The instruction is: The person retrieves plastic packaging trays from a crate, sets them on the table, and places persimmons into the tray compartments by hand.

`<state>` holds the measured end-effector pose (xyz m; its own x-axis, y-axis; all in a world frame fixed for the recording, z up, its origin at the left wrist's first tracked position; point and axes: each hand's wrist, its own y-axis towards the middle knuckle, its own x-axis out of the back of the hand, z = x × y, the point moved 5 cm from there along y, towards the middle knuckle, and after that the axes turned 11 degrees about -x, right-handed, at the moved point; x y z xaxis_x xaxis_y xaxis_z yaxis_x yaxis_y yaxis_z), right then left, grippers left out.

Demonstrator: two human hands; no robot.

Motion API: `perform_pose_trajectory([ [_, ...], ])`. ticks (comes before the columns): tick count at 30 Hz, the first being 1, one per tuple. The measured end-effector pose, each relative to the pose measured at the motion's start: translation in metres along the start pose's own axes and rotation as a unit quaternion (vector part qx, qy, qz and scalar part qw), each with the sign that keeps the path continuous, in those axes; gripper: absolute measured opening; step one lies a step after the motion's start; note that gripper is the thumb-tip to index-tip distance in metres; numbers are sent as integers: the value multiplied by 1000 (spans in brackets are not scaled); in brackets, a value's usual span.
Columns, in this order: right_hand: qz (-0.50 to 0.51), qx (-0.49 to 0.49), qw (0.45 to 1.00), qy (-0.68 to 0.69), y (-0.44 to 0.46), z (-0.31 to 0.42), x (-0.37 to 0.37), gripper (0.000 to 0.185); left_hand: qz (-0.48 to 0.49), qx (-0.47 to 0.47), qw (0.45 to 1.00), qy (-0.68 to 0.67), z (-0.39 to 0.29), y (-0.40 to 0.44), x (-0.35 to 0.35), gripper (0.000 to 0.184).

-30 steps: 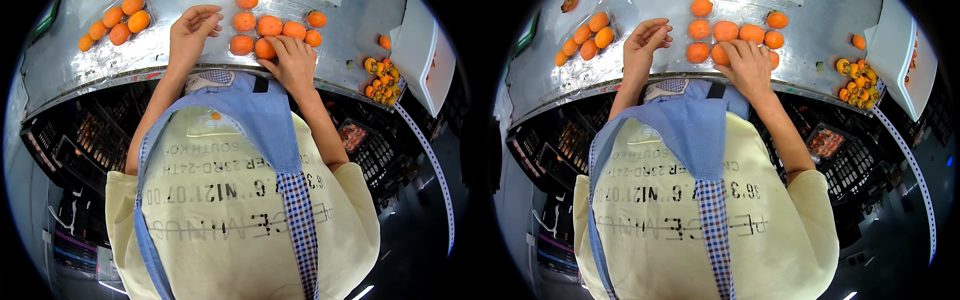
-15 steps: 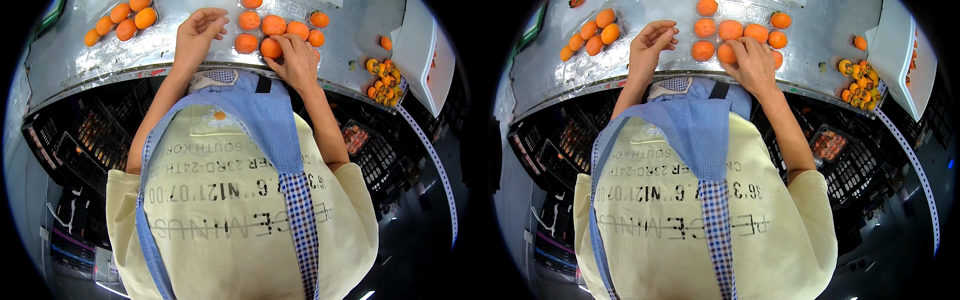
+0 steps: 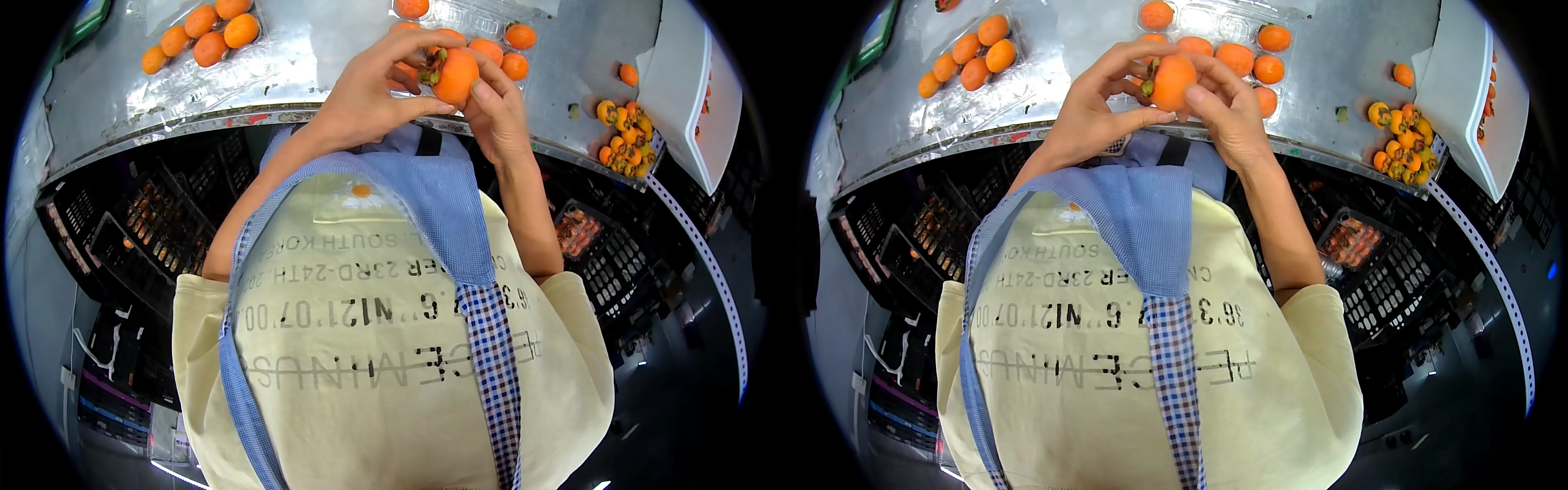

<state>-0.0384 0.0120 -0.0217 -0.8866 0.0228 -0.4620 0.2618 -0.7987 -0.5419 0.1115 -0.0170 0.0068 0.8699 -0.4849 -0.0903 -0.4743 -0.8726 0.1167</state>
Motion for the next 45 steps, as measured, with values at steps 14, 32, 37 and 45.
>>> perform_pose_trajectory([
  [14, 21, -132, 989, 65, 5, -5, -17, 51, -15, 77, 997, 16, 11, -6, 5, 61],
  [32, -24, 30, 987, -157, 11, 11, -10, 40, -79, 116, 990, -8, 26, -11, 11, 51],
  [37, -32, -5, 995, -94, 16, 1, 0, 44, -116, 93, 984, -98, 28, -11, 11, 48],
  [45, 26, -53, 998, 24, 16, -5, -1, 46, -123, 149, 968, -162, 22, -8, 14, 40],
])
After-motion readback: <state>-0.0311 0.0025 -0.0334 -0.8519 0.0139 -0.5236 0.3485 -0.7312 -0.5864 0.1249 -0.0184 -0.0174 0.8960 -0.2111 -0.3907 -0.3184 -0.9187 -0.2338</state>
